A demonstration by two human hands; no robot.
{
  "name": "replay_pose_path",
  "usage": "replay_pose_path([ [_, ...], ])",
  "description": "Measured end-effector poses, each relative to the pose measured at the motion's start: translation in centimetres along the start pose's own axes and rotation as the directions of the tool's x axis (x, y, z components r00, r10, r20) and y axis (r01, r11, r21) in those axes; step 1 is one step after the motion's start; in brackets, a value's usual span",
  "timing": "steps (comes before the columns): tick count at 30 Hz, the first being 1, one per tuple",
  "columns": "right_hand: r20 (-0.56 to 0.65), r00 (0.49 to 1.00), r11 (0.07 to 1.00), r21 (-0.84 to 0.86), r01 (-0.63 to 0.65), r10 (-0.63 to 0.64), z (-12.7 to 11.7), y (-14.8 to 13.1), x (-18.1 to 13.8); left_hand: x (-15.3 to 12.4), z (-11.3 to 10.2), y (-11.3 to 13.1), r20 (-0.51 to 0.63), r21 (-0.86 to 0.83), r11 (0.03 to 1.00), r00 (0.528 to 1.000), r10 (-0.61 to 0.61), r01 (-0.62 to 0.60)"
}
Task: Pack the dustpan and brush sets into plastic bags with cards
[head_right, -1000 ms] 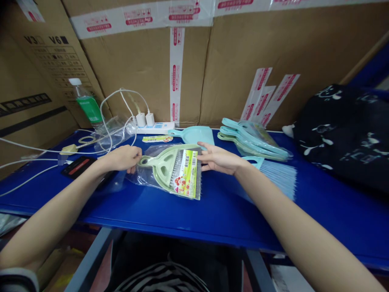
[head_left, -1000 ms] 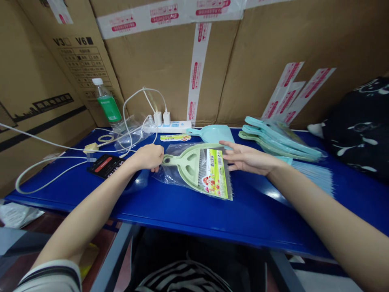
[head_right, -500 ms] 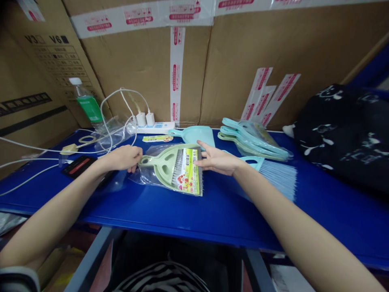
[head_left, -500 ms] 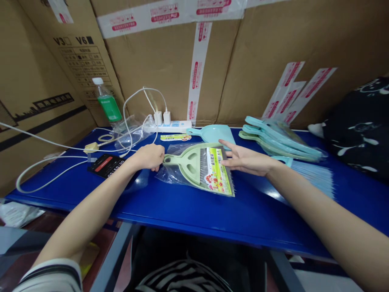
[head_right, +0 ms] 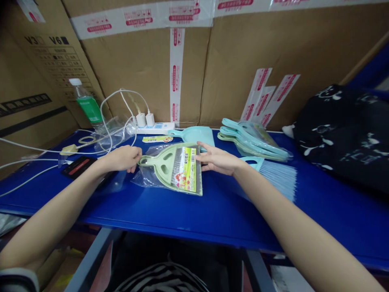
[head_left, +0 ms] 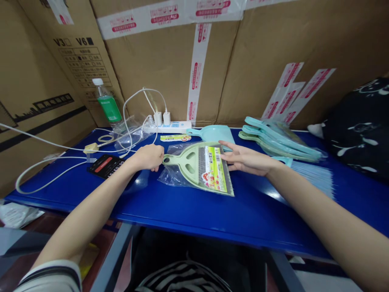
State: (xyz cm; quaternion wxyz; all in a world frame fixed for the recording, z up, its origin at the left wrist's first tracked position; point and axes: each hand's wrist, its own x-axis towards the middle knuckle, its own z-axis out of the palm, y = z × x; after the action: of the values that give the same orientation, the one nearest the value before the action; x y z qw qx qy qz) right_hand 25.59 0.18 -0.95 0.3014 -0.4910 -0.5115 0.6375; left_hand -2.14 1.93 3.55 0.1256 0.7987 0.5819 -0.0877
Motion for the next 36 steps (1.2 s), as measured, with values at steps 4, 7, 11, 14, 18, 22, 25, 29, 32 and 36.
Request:
replay_pose_path([
  [4, 0.007, 0.999, 0.999, 0.030, -0.037, 0.037, 0.1, -0.1, -0.2, 0.0, 0.0, -0.1, 0.000, -0.002, 1.000, 1.000, -0.002, 0.002],
  [7, 0.018, 0.999, 0.999, 0.023, -0.038, 0.038, 0.0, -0.1, -0.3, 0.0, 0.0, -0.1, -0.002, -0.003, 1.000, 1.000, -0.005, 0.005],
  [11, 0.052, 0.998, 1.000, 0.002, -0.022, 0.022, -0.5, 0.1, 0.0, 0.0, 0.0, 0.0, 0.003, 0.005, 1.000, 1.000, -0.012, 0.012],
  [14, 0.102, 0.995, 1.000, 0.012, 0.017, -0.018, -1.0, 0.4, 0.2, 0.0, 0.0, -0.1, 0.008, 0.013, 1.000, 1.000, -0.018, 0.018],
  [18, 0.104, 0.994, 0.999, 0.023, 0.043, -0.045, -1.3, 0.6, 0.3, 0.1, 0.0, -0.2, 0.007, 0.022, 1.000, 1.000, -0.006, 0.006],
  [22, 0.038, 0.999, 0.999, 0.005, 0.039, -0.039, -1.0, 0.4, 0.2, 0.1, -0.1, -0.2, -0.001, 0.019, 1.000, 1.000, -0.002, 0.002],
  [25, -0.004, 0.999, 0.999, -0.010, 0.034, -0.034, -0.7, 0.3, 0.0, 0.1, -0.1, -0.3, 0.000, 0.014, 1.000, 1.000, -0.005, 0.005],
  [29, -0.016, 0.999, 0.999, -0.007, 0.042, -0.042, -0.6, 0.2, 0.0, 0.1, 0.0, -0.3, 0.002, 0.016, 1.000, 1.000, -0.002, 0.002],
  [32, -0.018, 0.999, 0.999, -0.006, 0.043, -0.043, -0.5, 0.0, -0.1, 0.1, 0.0, -0.3, -0.002, 0.032, 0.999, 1.000, -0.007, 0.007],
  [36, -0.050, 0.999, 1.000, 0.011, 0.000, 0.001, 0.1, -0.5, -0.2, 0.1, -0.1, -0.2, -0.018, 0.058, 0.998, 1.000, -0.022, 0.023],
])
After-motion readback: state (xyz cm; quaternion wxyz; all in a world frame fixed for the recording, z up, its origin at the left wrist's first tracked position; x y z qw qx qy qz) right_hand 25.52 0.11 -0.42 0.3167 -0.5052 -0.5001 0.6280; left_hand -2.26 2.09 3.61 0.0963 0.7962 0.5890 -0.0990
